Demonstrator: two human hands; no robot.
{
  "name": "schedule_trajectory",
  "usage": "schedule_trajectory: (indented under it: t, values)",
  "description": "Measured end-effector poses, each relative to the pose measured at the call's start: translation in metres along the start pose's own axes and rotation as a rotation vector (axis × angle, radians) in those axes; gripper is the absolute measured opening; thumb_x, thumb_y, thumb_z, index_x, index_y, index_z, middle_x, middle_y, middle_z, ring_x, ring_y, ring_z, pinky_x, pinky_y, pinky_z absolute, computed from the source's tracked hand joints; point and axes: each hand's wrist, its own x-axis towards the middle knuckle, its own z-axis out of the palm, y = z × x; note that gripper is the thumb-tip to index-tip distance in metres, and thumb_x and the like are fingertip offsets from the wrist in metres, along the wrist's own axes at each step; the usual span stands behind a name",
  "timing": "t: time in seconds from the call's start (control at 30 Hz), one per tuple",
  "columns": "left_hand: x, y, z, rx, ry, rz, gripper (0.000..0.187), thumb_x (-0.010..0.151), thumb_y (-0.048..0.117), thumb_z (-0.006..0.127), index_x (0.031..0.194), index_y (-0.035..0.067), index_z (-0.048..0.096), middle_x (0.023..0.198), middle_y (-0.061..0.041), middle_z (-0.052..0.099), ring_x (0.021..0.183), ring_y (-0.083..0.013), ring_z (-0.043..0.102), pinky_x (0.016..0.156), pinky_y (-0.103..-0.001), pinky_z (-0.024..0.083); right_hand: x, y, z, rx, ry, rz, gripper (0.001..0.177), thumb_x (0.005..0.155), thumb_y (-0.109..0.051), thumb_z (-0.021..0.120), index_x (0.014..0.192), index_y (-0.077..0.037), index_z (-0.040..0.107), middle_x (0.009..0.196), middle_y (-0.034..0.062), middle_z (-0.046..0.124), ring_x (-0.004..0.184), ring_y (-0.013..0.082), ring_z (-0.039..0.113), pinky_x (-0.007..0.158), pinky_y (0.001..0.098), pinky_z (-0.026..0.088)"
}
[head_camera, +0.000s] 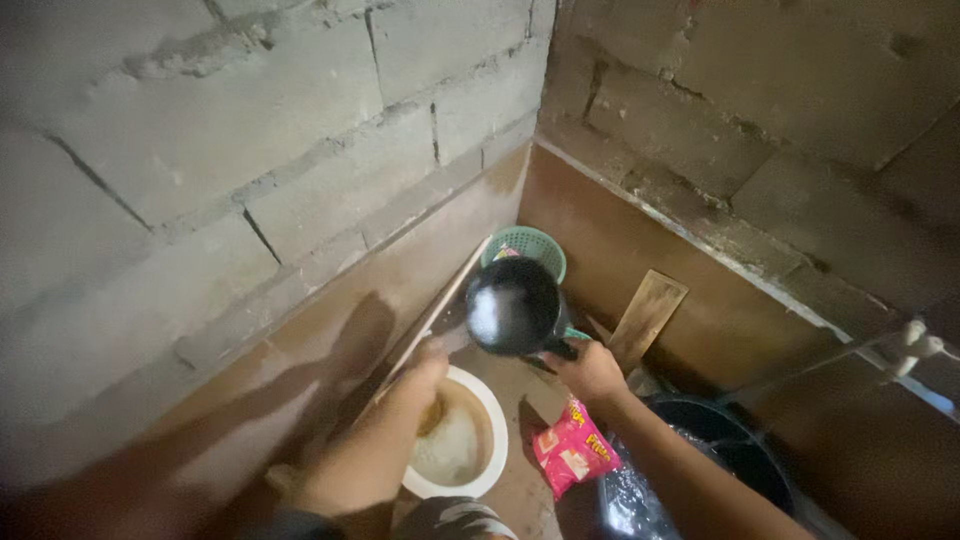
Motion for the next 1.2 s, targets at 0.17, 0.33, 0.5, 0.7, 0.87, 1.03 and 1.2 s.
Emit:
schedule_trajectory:
  t: [0.17,0.33,0.5,0.7,0.87,1.03,1.2]
  values:
    - [0.038,0.018,-0.02,-0.258,-0.065,0.267,0.045,0.093,0.03,0.064,0.135,0.012,0.065,0.125,-0.01,0.075,0.11,-0.0242,0.07,0.094,-0.039,0.056,0.018,-0.007,0.01,0.272,-0.023,0.133,0.044,0.088,-0.036,0.078,0.101,0.005,0.071,0.07,0.0108,0.067,0.06,0.0234,0.059,0.058,0.0425,0.048]
    - [0.019,0.033,-0.065,-0.158,0.162,0.232,0.036,0.092,0.032,0.074,0.12,0.011,0.079,0.107,-0.01,0.082,0.095,-0.0213,0.076,0.083,-0.033,0.058,0.055,0.006,0.024,-0.299,0.301,-0.156,0.045,0.087,-0.038,0.076,0.102,0.003,0.065,0.088,0.0285,0.071,0.088,0.0452,0.069,0.077,0.0518,0.055]
    - [-0.006,0.02,-0.093,-0.133,0.379,0.123,0.036,0.09,0.035,0.078,0.114,0.008,0.076,0.106,-0.007,0.075,0.095,-0.0224,0.071,0.085,-0.037,0.055,0.102,0.009,0.033,-0.413,0.242,-0.12,0.047,0.096,-0.036,0.063,0.115,0.006,0.056,0.102,0.0307,0.071,0.101,0.0481,0.068,0.089,0.0528,0.054]
    - [0.018,0.011,-0.087,-0.387,0.274,0.011,0.034,0.098,0.032,0.066,0.12,0.008,0.069,0.097,-0.01,0.079,0.084,-0.0219,0.075,0.07,-0.035,0.06,0.118,-0.026,0.03,-0.282,0.258,-0.098,0.05,0.095,-0.039,0.068,0.106,0.009,0.059,0.097,0.0311,0.071,0.096,0.0453,0.069,0.083,0.0492,0.055]
    - [0.02,0.024,-0.078,-0.251,0.248,-0.014,0.026,0.1,0.027,0.064,0.117,0.008,0.067,0.1,-0.006,0.075,0.076,-0.0158,0.071,0.055,-0.031,0.058,0.11,-0.061,0.032,0.404,0.162,0.238,0.035,0.094,-0.027,0.07,0.078,0.003,0.066,0.072,0.0138,0.064,0.06,0.025,0.057,0.054,0.0412,0.043]
    - [0.042,0.027,-0.065,-0.165,0.182,-0.145,0.026,0.102,0.032,0.059,0.124,0.02,0.065,0.114,0.0,0.076,0.086,-0.0289,0.076,0.065,-0.035,0.052,0.111,-0.067,0.05,0.594,0.105,0.295,0.031,0.094,-0.024,0.069,0.07,-0.004,0.065,0.06,0.0055,0.059,0.048,0.0171,0.049,0.046,0.0357,0.038]
    - [0.073,0.028,-0.045,0.109,0.341,0.028,0.025,0.098,0.039,0.067,0.118,0.025,0.072,0.114,-0.003,0.074,0.099,-0.0201,0.067,0.084,-0.038,0.051,0.123,-0.056,0.083,0.686,0.121,0.289,0.034,0.096,-0.022,0.065,0.071,0.0,0.06,0.059,0.0076,0.054,0.047,0.0197,0.047,0.045,0.0377,0.035]
